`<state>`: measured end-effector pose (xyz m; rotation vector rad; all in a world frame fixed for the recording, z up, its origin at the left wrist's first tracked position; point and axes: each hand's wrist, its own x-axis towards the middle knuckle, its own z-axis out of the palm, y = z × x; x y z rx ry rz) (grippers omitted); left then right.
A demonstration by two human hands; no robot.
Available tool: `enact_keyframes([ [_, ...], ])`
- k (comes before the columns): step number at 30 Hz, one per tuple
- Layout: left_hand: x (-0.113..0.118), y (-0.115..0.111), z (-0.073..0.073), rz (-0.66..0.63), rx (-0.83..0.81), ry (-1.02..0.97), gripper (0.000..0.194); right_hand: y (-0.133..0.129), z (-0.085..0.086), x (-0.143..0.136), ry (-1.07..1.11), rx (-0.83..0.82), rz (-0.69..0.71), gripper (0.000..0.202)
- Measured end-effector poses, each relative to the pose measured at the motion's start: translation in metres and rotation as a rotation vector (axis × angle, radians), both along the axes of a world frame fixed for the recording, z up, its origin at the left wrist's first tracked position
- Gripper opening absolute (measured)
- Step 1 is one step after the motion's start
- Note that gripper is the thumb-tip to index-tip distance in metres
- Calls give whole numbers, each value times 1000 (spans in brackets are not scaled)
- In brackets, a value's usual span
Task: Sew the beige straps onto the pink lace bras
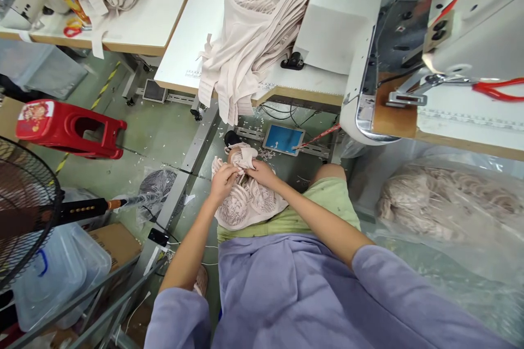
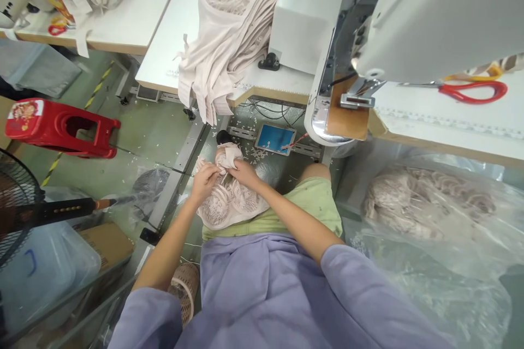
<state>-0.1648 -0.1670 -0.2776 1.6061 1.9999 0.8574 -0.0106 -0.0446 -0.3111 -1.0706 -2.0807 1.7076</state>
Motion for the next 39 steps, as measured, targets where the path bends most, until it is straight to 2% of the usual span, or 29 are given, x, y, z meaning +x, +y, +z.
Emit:
enact_keyframes([
  [4,-5,-5,4,105,-12,73,29,6,10,3,19,-61,77,26],
  [10,4,-10,4,147,-53,167,19,-5,12,14,29,-176,20,51],
  [17,13,-16,-13,130,-38,98,24,-16,2,2,-65,-186,-56,45],
  [22,15,-18,-17,137,11,13,19,-18,-4,-8,-111,-136,-171,39],
  [24,8,-22,-18,204,20,-2,14,-14,-6,-6,-94,-144,-232,39],
  [27,-14,-30,-16,409,25,1,10,2,-2,7,-17,-180,-329,49],
  [30,-29,-39,-3,593,39,11,23,26,18,28,87,-172,-424,58],
  [32,-21,-45,12,584,58,7,34,38,39,44,191,-133,-486,55],
  [34,-2,-51,27,366,23,-91,42,42,64,59,321,-106,-539,50],
  [36,19,-53,36,90,-118,-247,51,39,88,73,426,-136,-583,47],
  [37,27,-52,37,9,-200,-310,55,36,99,78,450,-170,-601,47],
  [38,30,-50,37,-10,-271,-346,58,33,108,83,459,-208,-620,48],
  [39,31,-46,35,24,-320,-352,57,30,116,88,457,-245,-635,48],
])
